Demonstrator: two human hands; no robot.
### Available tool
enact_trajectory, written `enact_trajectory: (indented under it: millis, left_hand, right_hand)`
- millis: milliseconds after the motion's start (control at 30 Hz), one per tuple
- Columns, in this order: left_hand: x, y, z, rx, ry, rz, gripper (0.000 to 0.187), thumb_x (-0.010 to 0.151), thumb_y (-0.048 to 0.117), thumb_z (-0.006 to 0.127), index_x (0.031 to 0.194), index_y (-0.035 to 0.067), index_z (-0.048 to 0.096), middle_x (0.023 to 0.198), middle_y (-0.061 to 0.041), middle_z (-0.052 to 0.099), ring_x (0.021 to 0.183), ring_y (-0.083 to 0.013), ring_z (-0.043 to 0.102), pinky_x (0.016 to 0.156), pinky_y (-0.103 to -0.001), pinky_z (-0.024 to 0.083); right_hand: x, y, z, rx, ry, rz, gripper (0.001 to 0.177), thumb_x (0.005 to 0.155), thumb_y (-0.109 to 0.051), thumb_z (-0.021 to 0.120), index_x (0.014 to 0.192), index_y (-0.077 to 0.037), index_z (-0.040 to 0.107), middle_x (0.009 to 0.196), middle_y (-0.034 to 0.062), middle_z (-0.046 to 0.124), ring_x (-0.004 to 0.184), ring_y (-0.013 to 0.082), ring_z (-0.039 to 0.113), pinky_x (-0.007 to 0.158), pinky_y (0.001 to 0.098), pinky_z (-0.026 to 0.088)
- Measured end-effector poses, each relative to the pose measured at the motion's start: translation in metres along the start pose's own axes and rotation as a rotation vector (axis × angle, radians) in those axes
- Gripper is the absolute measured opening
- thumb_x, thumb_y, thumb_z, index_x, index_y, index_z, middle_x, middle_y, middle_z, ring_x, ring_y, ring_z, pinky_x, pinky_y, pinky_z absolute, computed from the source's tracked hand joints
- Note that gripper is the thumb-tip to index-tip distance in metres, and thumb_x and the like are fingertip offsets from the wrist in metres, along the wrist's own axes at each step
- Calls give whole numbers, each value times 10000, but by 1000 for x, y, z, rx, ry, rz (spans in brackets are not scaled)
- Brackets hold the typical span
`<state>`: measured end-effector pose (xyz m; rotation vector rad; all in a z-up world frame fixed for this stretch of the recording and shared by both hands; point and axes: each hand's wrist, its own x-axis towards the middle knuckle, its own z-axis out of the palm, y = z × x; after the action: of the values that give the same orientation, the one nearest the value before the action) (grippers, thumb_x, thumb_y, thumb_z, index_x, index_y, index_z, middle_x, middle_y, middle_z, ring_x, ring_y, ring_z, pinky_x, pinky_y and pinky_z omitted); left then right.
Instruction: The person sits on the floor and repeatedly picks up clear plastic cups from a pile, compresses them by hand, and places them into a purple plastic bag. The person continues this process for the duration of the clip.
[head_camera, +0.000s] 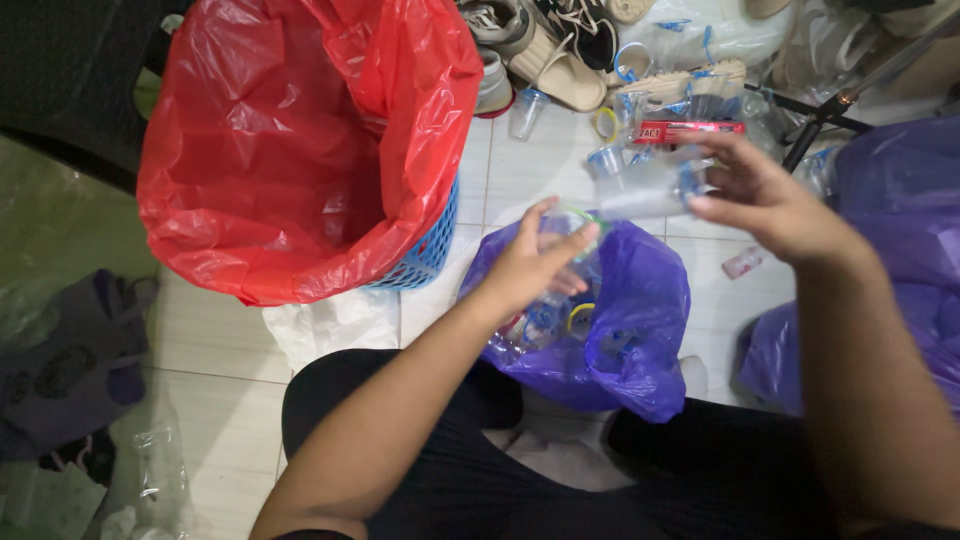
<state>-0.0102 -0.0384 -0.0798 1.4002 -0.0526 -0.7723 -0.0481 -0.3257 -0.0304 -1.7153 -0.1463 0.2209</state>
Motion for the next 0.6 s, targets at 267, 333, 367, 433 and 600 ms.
enact_trajectory:
  millis: [267,333,367,433,600]
  left_hand:
    - [18,-13,-25,-555,-157,-303,869,872,729,541,1402,44,462,1069,-219,702,870,-383,752,721,-410,642]
    - [21,-17,-28,-589,-153,-317,886,893,747,529,1382,8,497,1066,-226,704,868,-385,754,720,-413,643]
    - [22,-18,-29,-586,-148,-310,882,894,750,531,1373,10,508,1061,-223,702,860,-381,751,715,-413,643]
    - [22,-18,-30,-554,-127,-292,873,884,752,539,1370,28,513,1068,-218,696,850,-376,747,706,-410,640]
    - [18,-12,-22,-444,-29,-229,808,803,697,609,1376,148,452,1088,-213,658,778,-377,735,626,-405,621]
  right_hand:
    - [0,20,-14,17,69,37,659,926,-117,637,1545,-139,412,1528,98,469,1272,227,540,1001,397,483]
    - [2,23,-12,-11,49,63,661,925,-136,638,1548,-142,419,1539,99,468,1285,236,543,1023,411,484]
    - [2,23,-11,-26,45,85,662,923,-147,638,1548,-146,418,1528,100,476,1270,239,554,1018,415,489]
    - [4,23,-9,-55,37,130,664,921,-170,638,1546,-155,414,1504,102,491,1239,245,574,1006,423,500]
    - [4,22,-9,-75,56,152,669,914,-169,641,1543,-160,414,1490,84,511,1259,232,574,1000,416,498]
